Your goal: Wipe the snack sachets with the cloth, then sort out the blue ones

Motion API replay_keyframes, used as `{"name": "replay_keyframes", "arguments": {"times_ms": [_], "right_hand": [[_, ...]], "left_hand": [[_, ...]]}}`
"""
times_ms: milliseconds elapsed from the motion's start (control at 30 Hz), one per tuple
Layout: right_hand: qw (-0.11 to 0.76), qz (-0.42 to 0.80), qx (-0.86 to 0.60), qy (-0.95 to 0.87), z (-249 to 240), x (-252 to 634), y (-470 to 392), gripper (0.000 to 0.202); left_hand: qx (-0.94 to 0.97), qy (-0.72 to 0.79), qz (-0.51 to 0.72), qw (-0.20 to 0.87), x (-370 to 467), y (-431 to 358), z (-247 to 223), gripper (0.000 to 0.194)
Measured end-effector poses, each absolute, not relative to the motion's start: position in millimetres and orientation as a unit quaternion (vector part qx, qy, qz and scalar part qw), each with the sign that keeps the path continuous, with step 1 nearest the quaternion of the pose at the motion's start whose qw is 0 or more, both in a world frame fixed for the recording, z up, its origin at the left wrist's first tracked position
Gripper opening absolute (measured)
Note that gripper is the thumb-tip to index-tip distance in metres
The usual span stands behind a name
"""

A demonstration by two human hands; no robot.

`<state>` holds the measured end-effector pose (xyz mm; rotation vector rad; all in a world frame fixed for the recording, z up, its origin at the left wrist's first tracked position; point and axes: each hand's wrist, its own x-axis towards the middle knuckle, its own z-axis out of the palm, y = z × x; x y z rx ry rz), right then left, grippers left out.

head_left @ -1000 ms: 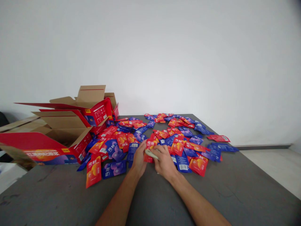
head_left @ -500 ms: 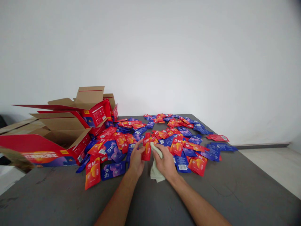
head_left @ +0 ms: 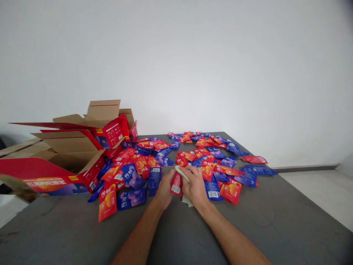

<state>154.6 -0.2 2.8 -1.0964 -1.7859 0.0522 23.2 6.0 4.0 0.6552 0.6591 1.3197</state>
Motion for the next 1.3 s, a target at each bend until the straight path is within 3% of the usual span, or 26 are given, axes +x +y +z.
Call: {"name": "replay_keyframes", "arguments": {"times_ms": [167, 467, 567, 733, 967, 1067, 1300], "right_hand": [[0.496, 0.004, -0.477, -0.726, 5.2, 166.5, 5.9, 0.042], [0.385, 0.130, -0.365, -0.838, 12.8, 140.4, -17.9, 0.041], [0.367, 0.139, -0.370, -0.842, 11.6, 142.9, -16.1, 0.040], [0.368, 0.071, -0.497, -0.783, -0.5, 162.0, 3.1, 0.036], [0.353, 0.007, -0.596, -0.721, -8.2, 196.5, 27.5, 0.026], [0.345, -0.001, -0.603, -0.719, -10.2, 197.6, 28.0, 0.026], [0.355, -0.005, -0.585, -0.729, -15.6, 191.6, 26.4, 0.027]], "left_hand": [[0.365, 0.285, 0.580, 0.670, 31.2, 0.2, 0.5, 0.043], [0.381, 0.359, 0.649, 0.552, 8.7, 17.3, -4.9, 0.035], [0.458, 0.436, 0.623, 0.460, 1.6, 18.7, -3.4, 0.033], [0.590, 0.522, 0.561, 0.255, -10.9, 19.9, -1.2, 0.034], [0.580, 0.720, 0.381, -0.012, -43.5, 24.0, -13.4, 0.036], [0.583, 0.725, 0.368, -0.020, -42.0, 26.3, -21.2, 0.033], [0.675, 0.599, 0.403, 0.150, 12.0, 28.6, -36.1, 0.021]]}}
